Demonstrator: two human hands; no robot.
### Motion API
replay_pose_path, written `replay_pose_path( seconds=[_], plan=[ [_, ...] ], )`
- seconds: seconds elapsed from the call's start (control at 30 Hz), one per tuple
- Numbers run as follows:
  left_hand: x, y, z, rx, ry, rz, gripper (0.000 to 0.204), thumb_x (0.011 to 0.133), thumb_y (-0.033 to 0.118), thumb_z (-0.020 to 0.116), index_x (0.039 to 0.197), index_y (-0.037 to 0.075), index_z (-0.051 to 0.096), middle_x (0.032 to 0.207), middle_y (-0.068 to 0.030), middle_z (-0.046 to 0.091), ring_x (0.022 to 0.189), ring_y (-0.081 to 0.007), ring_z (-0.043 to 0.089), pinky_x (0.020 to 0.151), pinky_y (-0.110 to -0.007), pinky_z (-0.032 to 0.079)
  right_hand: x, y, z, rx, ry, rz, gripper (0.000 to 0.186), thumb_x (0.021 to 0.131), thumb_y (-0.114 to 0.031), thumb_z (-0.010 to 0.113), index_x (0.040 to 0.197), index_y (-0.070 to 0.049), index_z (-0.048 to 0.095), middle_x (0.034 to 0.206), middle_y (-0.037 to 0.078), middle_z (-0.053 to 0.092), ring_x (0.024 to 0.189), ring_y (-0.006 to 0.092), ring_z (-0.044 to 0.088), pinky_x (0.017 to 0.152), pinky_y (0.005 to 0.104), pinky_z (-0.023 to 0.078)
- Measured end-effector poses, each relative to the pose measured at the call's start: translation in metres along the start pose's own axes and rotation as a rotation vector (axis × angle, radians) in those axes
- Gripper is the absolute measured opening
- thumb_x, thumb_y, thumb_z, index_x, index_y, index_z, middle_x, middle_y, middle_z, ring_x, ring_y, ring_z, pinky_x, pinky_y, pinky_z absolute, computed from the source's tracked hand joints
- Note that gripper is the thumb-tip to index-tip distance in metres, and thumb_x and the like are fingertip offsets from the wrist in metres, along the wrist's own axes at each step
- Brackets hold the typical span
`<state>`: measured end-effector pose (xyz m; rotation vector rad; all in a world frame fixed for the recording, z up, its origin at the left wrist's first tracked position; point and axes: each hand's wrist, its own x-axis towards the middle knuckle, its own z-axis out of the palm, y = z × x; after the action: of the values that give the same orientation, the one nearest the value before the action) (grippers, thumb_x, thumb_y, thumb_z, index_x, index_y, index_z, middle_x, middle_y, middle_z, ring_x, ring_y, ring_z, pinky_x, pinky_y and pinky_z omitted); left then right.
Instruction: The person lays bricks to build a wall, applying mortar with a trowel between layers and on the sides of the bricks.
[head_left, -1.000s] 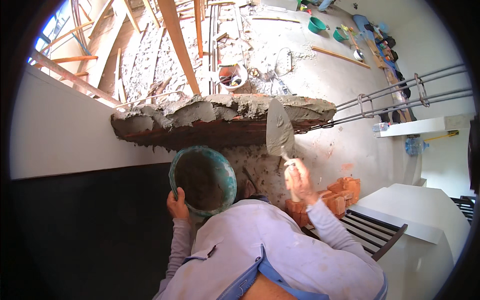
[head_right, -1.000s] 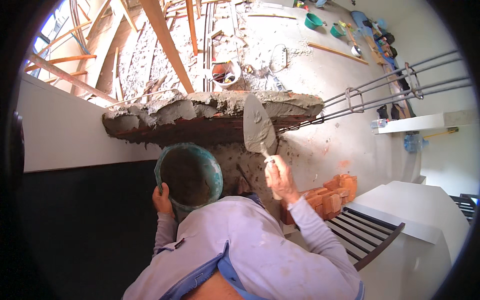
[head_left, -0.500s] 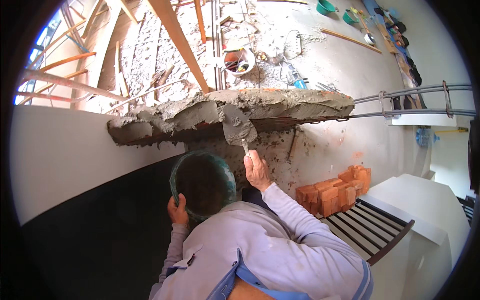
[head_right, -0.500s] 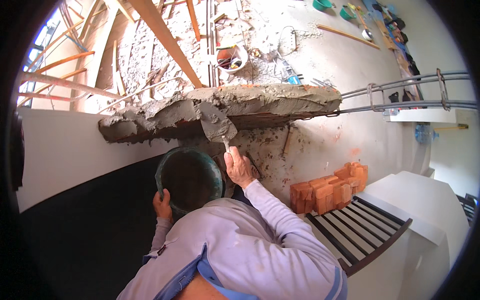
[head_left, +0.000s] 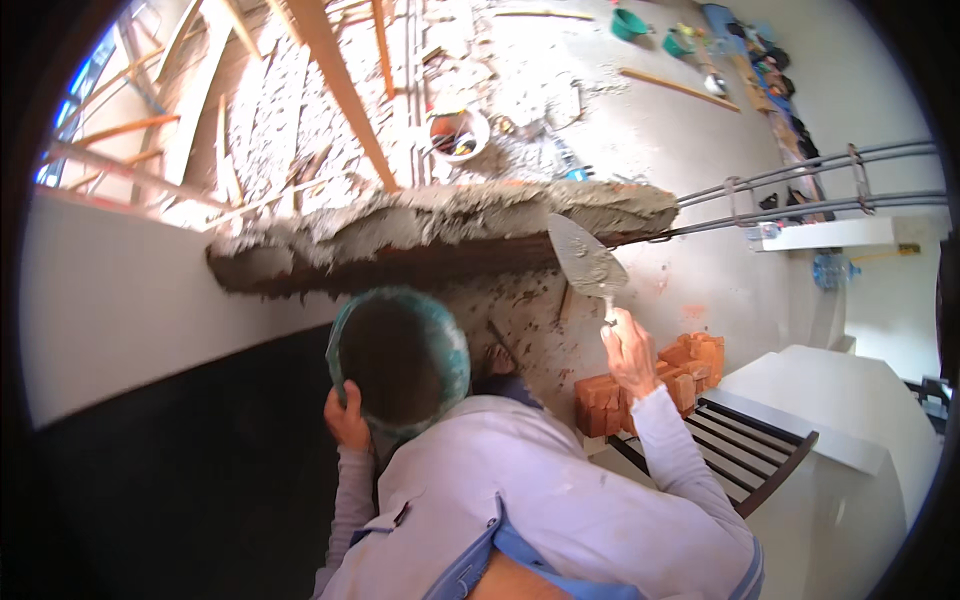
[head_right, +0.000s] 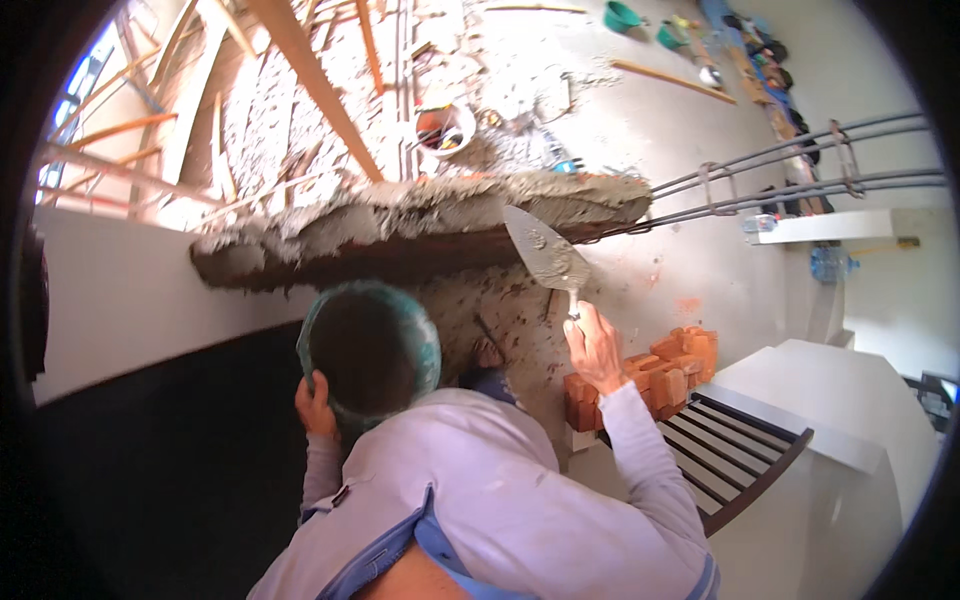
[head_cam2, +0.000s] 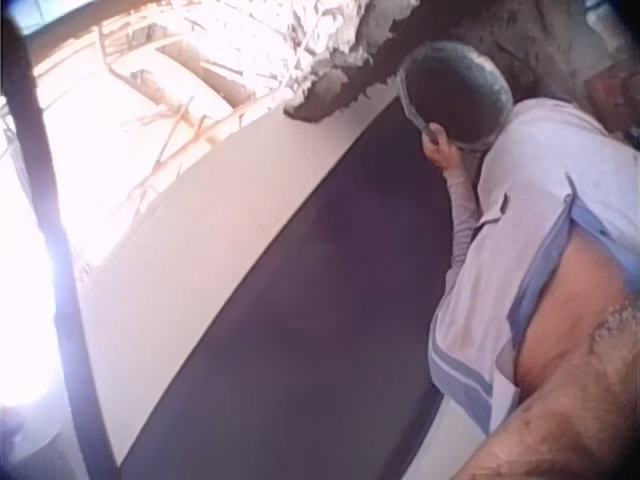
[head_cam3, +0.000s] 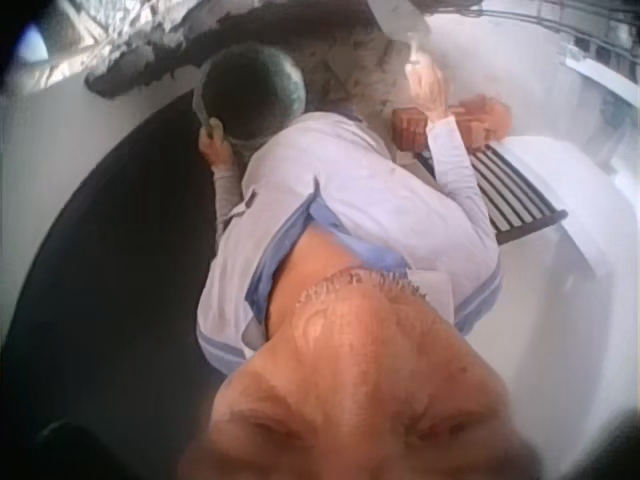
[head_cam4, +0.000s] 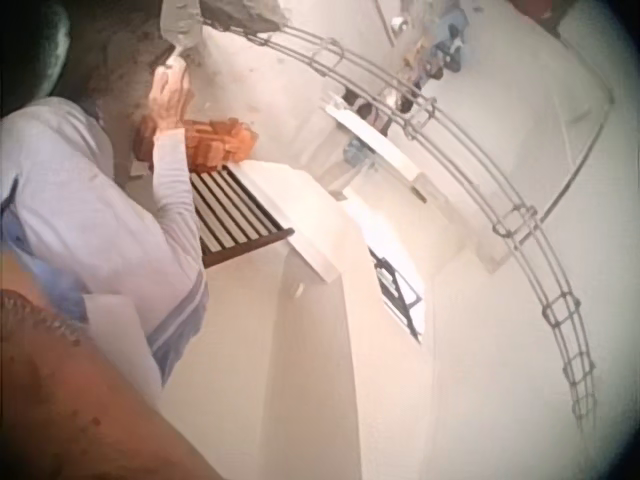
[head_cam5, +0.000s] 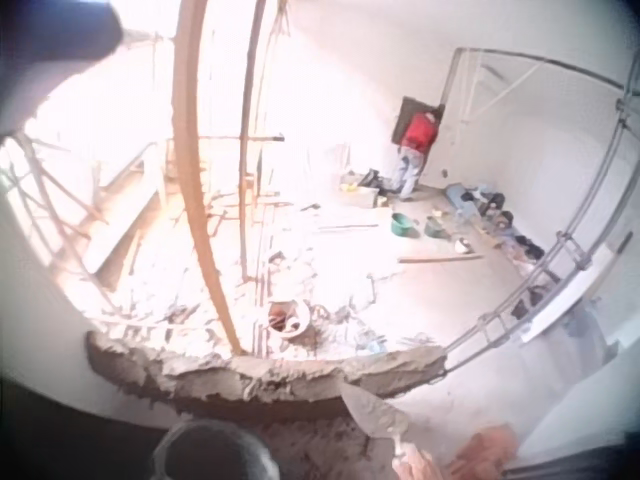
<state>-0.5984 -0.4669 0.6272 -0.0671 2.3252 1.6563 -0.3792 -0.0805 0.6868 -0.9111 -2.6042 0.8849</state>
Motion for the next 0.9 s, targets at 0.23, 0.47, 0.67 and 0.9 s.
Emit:
replay_pose_path(
  seconds=[0.23,0.47,0.67,0.9],
  plan=[
    [-0.031,0.045,0.024,-0.083,-0.111,0.001,0.036,0.099,0.032,0.060,0.076,0.004,0.053,0.068,0.0052,0.041,0.066,-0.0069,0.035,0.056,-0.028,0.032,-0.007,-0.065,0.033,-0.210,-0.493,-0.438,0.018,0.088,-0.016,0.061,0.099,-0.002,0.055,0.089,0.016,0.056,0.074,0.0355,0.063,0.066,0.0437,0.053],
    [-0.093,0.082,0.041,0.119,-0.147,0.133,0.041,0.097,0.032,0.062,0.071,0.006,0.046,0.064,0.0044,0.037,0.062,-0.0073,0.034,0.053,-0.029,0.031,-0.012,-0.071,0.042,-0.462,-0.563,-0.730,0.011,0.079,-0.011,0.058,0.079,-0.001,0.060,0.074,0.016,0.061,0.069,0.0285,0.065,0.063,0.0397,0.055],
    [-0.125,0.083,0.059,0.134,-0.146,0.153,0.036,0.100,0.029,0.059,0.074,0.007,0.049,0.068,0.0070,0.039,0.065,-0.0052,0.033,0.056,-0.025,0.029,-0.010,-0.073,0.006,-0.321,-1.286,-0.542,0.027,0.088,-0.016,0.051,0.082,0.008,0.062,0.085,0.027,0.067,0.083,0.0418,0.067,0.075,0.0479,0.054],
    [-0.151,0.079,0.062,0.074,-0.088,0.136,0.038,0.099,0.030,0.060,0.072,0.007,0.046,0.067,0.0062,0.038,0.065,-0.0057,0.033,0.055,-0.026,0.028,-0.020,-0.072,0.014,-0.093,-1.466,-0.482,0.033,0.094,-0.027,0.048,0.088,0.004,0.059,0.079,0.023,0.065,0.074,0.0354,0.066,0.072,0.0424,0.052]
  ],
)
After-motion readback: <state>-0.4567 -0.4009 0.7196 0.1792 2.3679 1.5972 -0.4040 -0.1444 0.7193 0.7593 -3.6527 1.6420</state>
